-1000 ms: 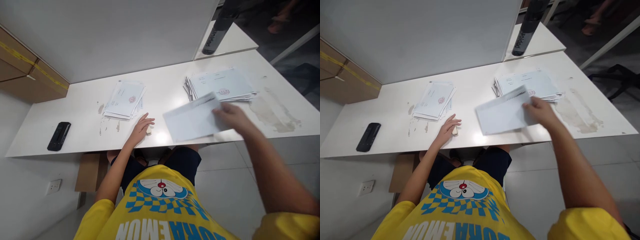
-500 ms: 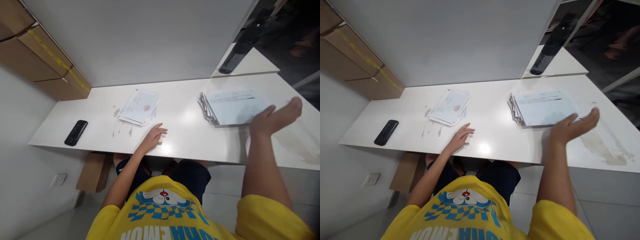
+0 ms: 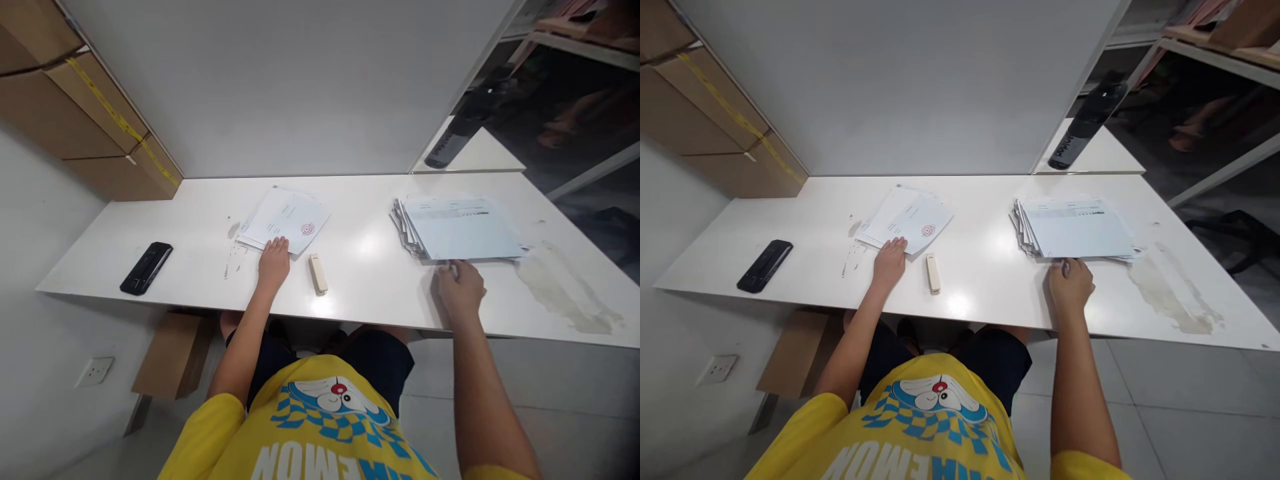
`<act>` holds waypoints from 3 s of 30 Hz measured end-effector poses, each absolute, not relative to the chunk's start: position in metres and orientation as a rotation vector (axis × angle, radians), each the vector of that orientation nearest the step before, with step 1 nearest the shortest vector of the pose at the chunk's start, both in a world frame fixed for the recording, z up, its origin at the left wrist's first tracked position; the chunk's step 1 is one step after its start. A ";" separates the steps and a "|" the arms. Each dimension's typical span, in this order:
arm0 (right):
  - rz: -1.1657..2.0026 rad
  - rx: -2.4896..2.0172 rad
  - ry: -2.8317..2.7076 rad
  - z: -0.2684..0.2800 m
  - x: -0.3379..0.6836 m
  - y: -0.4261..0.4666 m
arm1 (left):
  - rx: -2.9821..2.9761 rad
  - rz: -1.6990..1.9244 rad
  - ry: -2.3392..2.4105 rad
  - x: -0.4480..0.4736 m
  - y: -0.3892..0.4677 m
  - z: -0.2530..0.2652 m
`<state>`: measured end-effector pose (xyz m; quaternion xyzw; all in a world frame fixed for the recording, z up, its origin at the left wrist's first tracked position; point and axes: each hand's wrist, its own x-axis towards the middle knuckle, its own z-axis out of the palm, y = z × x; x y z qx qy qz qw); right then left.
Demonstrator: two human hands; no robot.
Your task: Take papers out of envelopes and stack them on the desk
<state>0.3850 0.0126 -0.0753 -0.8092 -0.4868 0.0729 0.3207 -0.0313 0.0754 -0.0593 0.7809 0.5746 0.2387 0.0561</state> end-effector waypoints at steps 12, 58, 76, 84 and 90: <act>0.149 -2.037 -1.185 -0.062 0.353 -0.013 | 2.383 0.882 1.640 -0.019 0.046 -0.053; 1.124 -1.157 -1.021 -0.032 0.272 -0.078 | 1.484 1.393 1.470 0.012 -0.069 -0.037; 1.400 -1.519 -1.115 -0.052 0.321 -0.117 | 1.314 1.346 1.483 0.028 -0.108 -0.058; 1.414 -1.660 -0.840 -0.058 0.327 -0.119 | 1.684 0.931 1.686 0.029 -0.094 -0.054; 1.390 -1.731 -0.854 -0.037 0.330 -0.097 | 2.265 1.012 1.599 0.033 -0.065 -0.052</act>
